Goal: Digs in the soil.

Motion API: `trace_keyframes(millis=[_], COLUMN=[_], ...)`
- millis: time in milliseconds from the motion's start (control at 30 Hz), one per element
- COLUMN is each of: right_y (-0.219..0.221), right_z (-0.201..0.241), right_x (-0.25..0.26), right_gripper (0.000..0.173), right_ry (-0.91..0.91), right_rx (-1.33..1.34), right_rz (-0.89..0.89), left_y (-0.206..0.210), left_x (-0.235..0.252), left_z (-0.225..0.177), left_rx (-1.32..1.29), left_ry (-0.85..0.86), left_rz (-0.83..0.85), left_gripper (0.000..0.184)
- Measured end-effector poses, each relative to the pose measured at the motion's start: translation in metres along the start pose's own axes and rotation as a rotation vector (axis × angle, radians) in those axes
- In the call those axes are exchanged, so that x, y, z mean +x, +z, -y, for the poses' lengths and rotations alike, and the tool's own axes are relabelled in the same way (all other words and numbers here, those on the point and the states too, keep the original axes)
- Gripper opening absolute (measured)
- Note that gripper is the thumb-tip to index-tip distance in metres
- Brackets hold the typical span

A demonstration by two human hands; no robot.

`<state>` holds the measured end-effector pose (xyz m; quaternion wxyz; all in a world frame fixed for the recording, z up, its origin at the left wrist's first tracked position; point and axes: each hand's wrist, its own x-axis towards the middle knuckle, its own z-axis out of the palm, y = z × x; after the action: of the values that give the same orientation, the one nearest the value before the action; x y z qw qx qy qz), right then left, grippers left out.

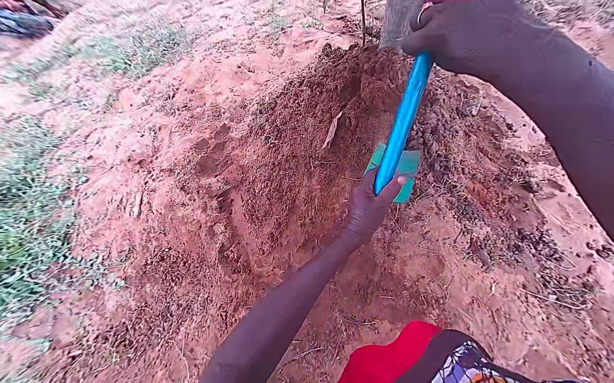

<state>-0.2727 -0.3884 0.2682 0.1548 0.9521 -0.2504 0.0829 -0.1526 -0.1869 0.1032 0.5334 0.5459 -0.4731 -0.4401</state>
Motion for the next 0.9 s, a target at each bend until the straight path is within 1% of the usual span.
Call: trace_keyframes(millis=[67, 133, 200, 233, 300, 367, 400, 467, 533, 600, 700, 800, 867, 900], right_y=[0.045, 0.095, 0.123, 0.133, 0.146, 0.164, 0.176, 0.193, 0.200, 0.203, 0.201, 0.199, 0.197, 0.194], right_z=[0.023, 0.063, 0.102, 0.117, 0.140, 0.146, 0.145, 0.137, 0.129, 0.117, 0.100, 0.089, 0.082, 0.079], right_x=[-0.020, -0.052, -0.091, -0.106, -0.128, -0.138, -0.141, -0.139, -0.137, -0.133, -0.131, -0.135, -0.134, -0.134], right_gripper=[0.026, 0.022, 0.017, 0.014, 0.007, 0.007, 0.008, 0.007, 0.006, 0.010, 0.022, 0.022, 0.026, 0.024], right_ry=[-0.118, -0.190, -0.266, -0.297, -0.300, -0.312, -0.324, -0.327, -0.326, -0.318, -0.285, -0.266, -0.252, -0.252], right_rx=[0.049, 0.151, 0.262, 0.305, 0.385, 0.409, 0.410, 0.402, 0.391, 0.338, 0.280, 0.270, 0.262, 0.262], right_rz=[0.087, 0.167, 0.288, 0.322, 0.466, 0.563, 0.584, 0.612, 0.633, 0.643, 0.663, 0.636, 0.607, 0.580], left_y=[-0.007, -0.018, -0.027, -0.034, -0.041, -0.037, -0.032, -0.023, -0.011, 0.000, 0.017, 0.035, 0.040, 0.043], left_x=[-0.046, -0.101, -0.157, -0.177, -0.203, -0.208, -0.206, -0.196, -0.191, -0.181, -0.167, -0.163, -0.156, -0.153], left_z=[0.014, 0.040, 0.057, 0.063, 0.068, 0.076, 0.081, 0.085, 0.089, 0.095, 0.102, 0.103, 0.099, 0.097], left_rx=[0.001, 0.091, 0.148, 0.169, 0.177, 0.134, 0.100, 0.052, 0.021, 0.012, -0.005, 0.053, 0.085, 0.091], left_ry=[-0.159, -0.328, -0.463, -0.502, -0.565, -0.622, -0.645, -0.661, -0.636, -0.641, -0.633, -0.604, -0.599, -0.585], left_rz=[0.019, 0.040, 0.096, 0.128, 0.170, 0.195, 0.195, 0.161, 0.109, 0.112, 0.120, 0.092, 0.090, 0.086], left_gripper=[0.030, 0.032, 0.034, 0.033, 0.032, 0.029, 0.026, 0.021, 0.018, 0.020, 0.023, 0.025, 0.027, 0.028])
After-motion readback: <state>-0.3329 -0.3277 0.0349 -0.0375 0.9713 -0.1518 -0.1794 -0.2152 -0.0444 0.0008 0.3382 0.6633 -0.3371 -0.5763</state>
